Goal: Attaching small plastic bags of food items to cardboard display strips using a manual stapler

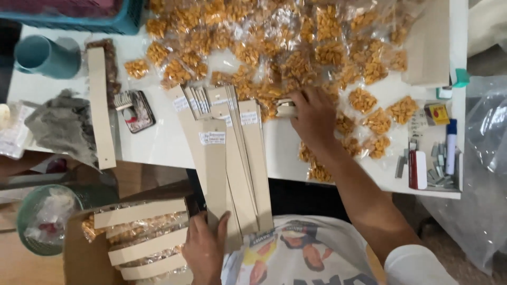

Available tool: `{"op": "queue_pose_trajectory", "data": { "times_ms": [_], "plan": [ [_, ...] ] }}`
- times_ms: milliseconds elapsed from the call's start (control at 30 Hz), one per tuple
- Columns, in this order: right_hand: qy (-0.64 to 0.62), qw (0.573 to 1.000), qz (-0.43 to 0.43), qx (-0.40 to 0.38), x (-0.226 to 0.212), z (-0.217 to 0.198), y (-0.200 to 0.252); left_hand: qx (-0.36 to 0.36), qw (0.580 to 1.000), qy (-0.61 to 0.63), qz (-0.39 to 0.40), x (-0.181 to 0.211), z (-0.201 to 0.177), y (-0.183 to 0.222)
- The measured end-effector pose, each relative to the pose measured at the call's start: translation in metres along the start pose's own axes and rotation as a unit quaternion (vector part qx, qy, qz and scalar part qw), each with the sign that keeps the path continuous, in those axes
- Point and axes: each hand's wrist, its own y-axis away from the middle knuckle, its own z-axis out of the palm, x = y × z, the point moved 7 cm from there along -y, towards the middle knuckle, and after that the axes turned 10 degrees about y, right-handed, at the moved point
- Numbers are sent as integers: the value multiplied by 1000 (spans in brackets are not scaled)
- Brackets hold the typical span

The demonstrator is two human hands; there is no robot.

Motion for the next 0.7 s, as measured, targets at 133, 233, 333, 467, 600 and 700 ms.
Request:
{"op": "queue_pose_trajectory", "data": {
  "times_ms": [133,233,333,467,600,700],
  "plan": [
    [-85,994,26,-59,14,24,31,-89,989,62,-103,-23,18,2],
    [-286,944,148,-76,33,13,33,-139,870,360,-306,-11,13,-11],
    [-375,864,303,-145,55,-5,32,-182,841,377,-344,-17,37,-2],
    [-374,858,334,-108,92,-13,42,-44,997,51,25,13,7,-13],
    [-279,907,298,-100,115,-18,57,-168,920,290,-202,0,14,6],
    [-260,915,288,-109,120,-22,62,-239,846,371,-301,12,34,40]
  ]
}}
